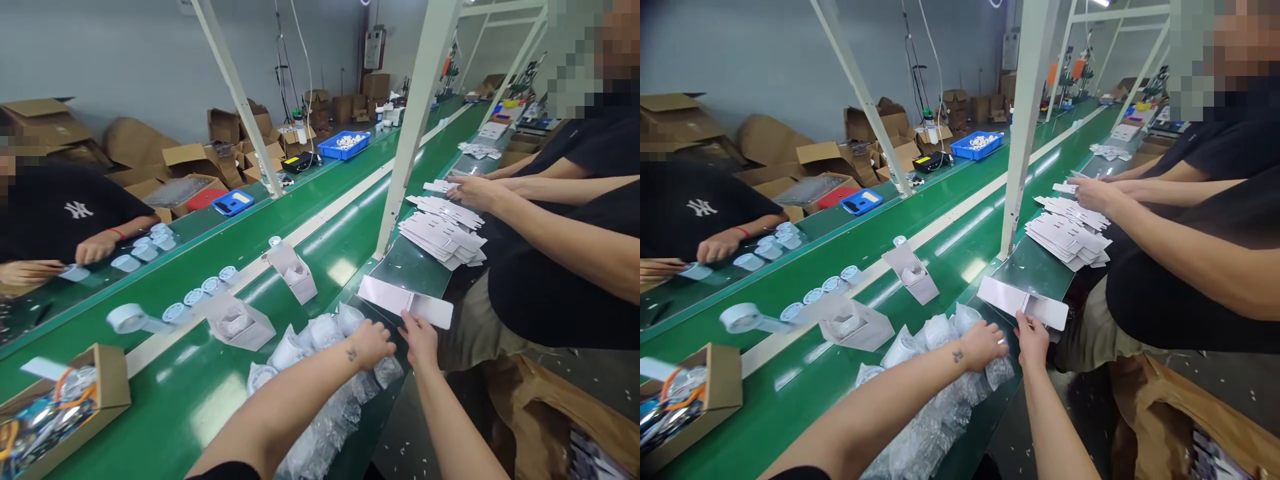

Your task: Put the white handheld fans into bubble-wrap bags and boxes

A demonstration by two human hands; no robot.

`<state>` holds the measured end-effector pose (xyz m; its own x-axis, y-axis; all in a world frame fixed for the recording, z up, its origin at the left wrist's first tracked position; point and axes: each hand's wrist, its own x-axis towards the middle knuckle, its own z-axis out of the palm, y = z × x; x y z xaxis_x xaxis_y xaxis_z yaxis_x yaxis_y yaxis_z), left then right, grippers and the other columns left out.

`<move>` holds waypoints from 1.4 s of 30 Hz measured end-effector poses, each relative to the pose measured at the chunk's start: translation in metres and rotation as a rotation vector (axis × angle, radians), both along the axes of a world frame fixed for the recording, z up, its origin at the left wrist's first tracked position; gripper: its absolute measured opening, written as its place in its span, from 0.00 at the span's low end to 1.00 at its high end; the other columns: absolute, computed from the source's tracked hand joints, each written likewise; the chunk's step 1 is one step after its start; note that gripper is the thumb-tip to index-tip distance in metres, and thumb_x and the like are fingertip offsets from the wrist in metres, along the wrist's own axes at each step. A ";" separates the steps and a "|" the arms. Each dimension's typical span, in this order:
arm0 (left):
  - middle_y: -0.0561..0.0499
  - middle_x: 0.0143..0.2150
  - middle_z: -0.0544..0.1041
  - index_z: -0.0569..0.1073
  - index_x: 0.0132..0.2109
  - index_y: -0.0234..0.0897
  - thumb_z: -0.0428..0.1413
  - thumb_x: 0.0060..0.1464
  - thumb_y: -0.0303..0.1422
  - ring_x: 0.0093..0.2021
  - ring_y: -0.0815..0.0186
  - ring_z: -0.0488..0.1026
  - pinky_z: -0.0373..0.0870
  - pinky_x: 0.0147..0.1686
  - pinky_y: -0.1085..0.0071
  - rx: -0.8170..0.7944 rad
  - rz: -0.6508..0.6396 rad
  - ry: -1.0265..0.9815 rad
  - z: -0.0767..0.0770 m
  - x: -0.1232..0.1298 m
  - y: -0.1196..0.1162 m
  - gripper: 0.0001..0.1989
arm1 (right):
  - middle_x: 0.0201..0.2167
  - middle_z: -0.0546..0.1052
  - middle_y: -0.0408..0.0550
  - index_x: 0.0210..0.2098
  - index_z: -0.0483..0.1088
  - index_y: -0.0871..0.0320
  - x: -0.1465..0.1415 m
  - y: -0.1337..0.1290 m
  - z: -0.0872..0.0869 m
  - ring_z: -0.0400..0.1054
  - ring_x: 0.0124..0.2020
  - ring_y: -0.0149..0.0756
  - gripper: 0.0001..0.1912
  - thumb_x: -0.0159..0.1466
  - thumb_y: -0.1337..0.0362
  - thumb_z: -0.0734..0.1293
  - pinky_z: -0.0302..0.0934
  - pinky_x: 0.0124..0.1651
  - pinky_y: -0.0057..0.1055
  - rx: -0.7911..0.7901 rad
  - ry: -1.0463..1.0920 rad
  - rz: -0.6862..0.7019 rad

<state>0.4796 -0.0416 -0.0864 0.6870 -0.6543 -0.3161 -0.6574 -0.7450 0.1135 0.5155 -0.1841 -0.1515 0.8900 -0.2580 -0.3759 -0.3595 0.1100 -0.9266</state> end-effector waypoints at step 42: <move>0.44 0.56 0.69 0.71 0.50 0.41 0.55 0.58 0.37 0.61 0.46 0.56 0.51 0.57 0.42 0.014 0.423 -0.370 0.048 -0.046 0.026 0.14 | 0.59 0.62 0.55 0.56 0.53 0.51 -0.016 0.017 0.047 0.58 0.62 0.45 0.36 0.52 0.65 0.71 0.63 0.57 0.46 0.056 -0.482 0.906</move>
